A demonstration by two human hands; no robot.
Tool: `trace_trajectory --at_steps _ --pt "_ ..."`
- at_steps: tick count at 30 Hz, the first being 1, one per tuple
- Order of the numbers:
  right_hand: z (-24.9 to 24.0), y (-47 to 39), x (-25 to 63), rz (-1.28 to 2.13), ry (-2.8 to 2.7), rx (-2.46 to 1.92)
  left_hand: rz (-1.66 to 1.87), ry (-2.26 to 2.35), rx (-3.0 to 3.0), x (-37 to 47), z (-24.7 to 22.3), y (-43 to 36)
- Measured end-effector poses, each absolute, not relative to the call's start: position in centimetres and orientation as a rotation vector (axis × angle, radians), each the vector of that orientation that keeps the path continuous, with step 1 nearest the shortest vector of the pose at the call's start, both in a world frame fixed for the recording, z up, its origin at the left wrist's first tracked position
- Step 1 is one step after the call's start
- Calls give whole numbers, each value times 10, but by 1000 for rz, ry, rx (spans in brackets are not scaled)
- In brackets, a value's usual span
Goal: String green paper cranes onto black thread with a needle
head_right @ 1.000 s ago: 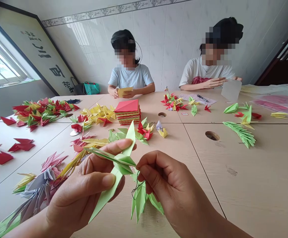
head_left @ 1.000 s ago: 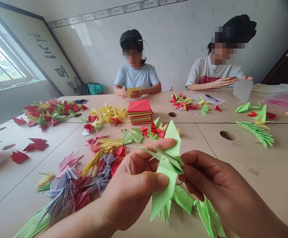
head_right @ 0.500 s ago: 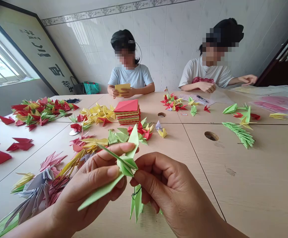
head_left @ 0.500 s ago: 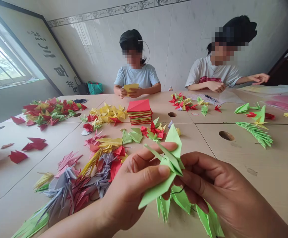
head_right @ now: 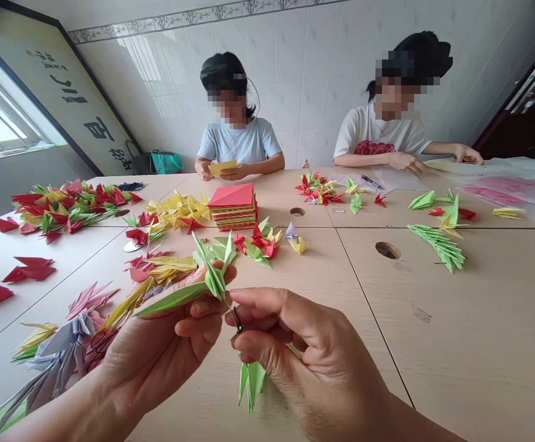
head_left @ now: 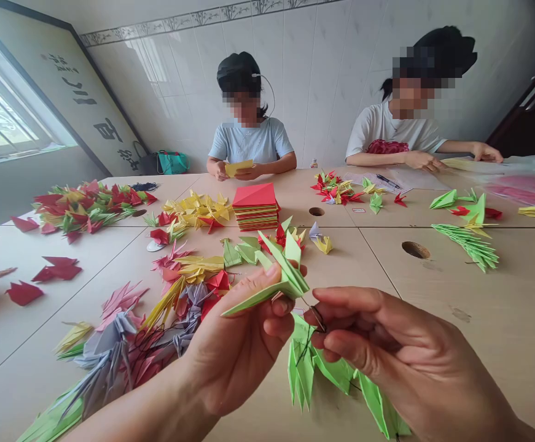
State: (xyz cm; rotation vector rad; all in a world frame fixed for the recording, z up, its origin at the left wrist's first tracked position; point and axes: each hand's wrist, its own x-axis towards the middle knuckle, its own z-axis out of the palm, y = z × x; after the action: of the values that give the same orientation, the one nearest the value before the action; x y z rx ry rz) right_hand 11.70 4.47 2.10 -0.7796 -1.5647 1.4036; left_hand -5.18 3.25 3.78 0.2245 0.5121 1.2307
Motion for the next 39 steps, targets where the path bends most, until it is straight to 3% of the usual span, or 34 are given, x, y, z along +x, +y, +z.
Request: trace_trajectory --at_steps 11,39 --pt "0 49 121 680 -1803 -721 1156 451 287 -44 29 31" --pt "16 50 119 747 -1906 -776 1191 608 551 -45 32 27"
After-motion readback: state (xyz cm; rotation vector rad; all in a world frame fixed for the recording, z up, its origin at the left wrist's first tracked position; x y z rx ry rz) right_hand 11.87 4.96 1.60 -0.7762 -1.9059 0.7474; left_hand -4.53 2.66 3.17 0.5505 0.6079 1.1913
